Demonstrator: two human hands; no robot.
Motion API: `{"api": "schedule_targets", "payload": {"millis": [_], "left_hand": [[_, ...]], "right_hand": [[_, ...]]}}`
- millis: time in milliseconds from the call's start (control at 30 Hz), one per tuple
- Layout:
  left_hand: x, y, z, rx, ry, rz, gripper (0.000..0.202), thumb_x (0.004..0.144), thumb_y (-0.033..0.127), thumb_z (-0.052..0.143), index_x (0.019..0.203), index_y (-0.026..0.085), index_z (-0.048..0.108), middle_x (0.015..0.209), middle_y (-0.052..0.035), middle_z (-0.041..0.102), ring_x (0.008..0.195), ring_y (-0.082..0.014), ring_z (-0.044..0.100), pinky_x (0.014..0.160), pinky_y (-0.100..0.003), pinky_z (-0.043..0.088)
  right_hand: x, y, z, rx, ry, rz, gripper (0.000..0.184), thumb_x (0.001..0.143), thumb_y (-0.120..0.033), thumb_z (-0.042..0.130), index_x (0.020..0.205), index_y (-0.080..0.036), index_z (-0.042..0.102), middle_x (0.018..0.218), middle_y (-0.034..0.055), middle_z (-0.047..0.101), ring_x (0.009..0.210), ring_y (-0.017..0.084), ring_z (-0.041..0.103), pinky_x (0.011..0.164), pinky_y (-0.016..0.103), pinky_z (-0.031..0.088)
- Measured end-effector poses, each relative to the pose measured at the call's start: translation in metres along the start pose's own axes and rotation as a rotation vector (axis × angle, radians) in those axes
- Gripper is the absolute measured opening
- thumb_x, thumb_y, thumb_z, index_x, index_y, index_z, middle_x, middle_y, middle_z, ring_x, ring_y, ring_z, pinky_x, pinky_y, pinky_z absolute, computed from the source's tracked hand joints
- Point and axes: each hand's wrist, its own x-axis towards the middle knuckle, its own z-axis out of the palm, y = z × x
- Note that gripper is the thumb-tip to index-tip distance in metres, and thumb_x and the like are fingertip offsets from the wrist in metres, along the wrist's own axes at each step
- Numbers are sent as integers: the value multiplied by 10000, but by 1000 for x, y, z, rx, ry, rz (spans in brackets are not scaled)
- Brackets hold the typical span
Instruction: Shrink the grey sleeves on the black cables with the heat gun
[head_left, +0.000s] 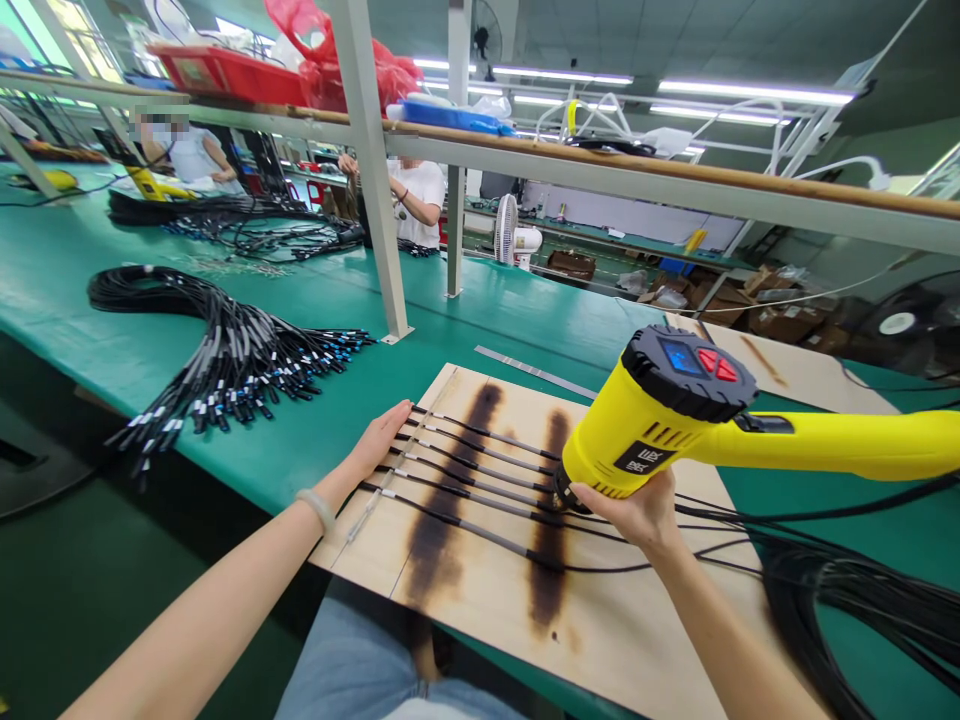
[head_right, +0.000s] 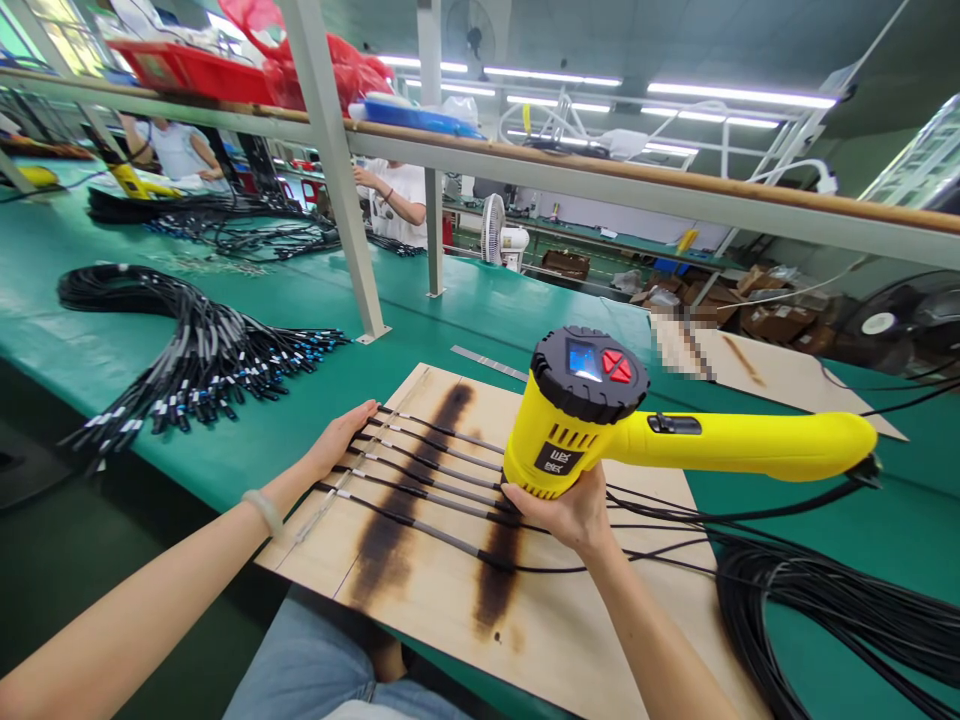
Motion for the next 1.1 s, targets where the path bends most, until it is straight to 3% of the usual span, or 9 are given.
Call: {"api": "schedule_targets", "payload": {"millis": [233,400,500,600,667,733,867,1000,1100], "left_hand": [[-3,2,2,70,-20,17,804,718,743,420,1231,135,544,1397,-131,450,1318,-255,391,1146,-414,213],[1,6,-5,222,-61,65,808,758,711,367,1313,135,475,1442,-132,386,1351,-261,335,1133,-417,230],[-3,26,-8,457,-35,214,761,741,665,455,1284,135,509,1433,-146,400,1358,-301,311,1101,-430,283],[-28,52,10,685,-75,464,451,802,518,498,1016,157,662,1157,-128,624,1147,-280,533,988,-392,398],[-53,65,35,764,-270,582,283,869,364,454,843,192,678,874,-66,660,878,-202,601,836,-336,451],[-76,71,61,837,-466,665,195,861,263,483,886,199,665,875,-54,622,841,-183,564,783,-315,439],[-99,68,91,930,-494,618,137,843,222,525,894,193,649,908,-56,578,891,-204,516,785,-340,399],[-102,66,89,903,-522,588,126,844,209,521,915,195,625,931,-46,580,922,-205,512,773,-339,377],[-103,70,87,875,-563,556,81,811,171,528,835,186,604,915,-36,592,935,-204,529,762,-335,374]], "right_hand": [[-12,-7,13,8,-23,-32,460,481,-335,827,892,-269,633,790,14,723,701,272,677,628,440,592],[-12,1,-1,-39,56,-7,440,491,-324,828,879,-241,637,810,39,724,722,286,684,648,455,590],[-9,-2,-11,-30,92,-30,472,507,-299,824,938,-229,646,896,54,726,794,286,687,723,446,584],[-8,-4,-16,-52,117,-24,471,502,-293,827,934,-234,650,905,51,725,810,292,685,739,452,579],[-10,-4,-15,-48,114,2,472,505,-290,828,937,-230,648,918,58,722,827,299,682,758,465,573],[-12,-3,-14,-38,98,22,485,502,-283,829,946,-217,645,935,71,718,849,304,679,780,476,567],[-16,-1,-12,-30,110,50,491,470,-293,835,911,-213,637,883,70,717,821,303,677,758,481,569],[-18,-7,-9,-18,141,80,487,465,-311,833,902,-230,632,876,56,716,813,306,673,762,507,555],[-16,-13,-3,55,92,39,444,507,-290,816,910,-243,636,904,40,713,847,296,670,803,489,547]]}}
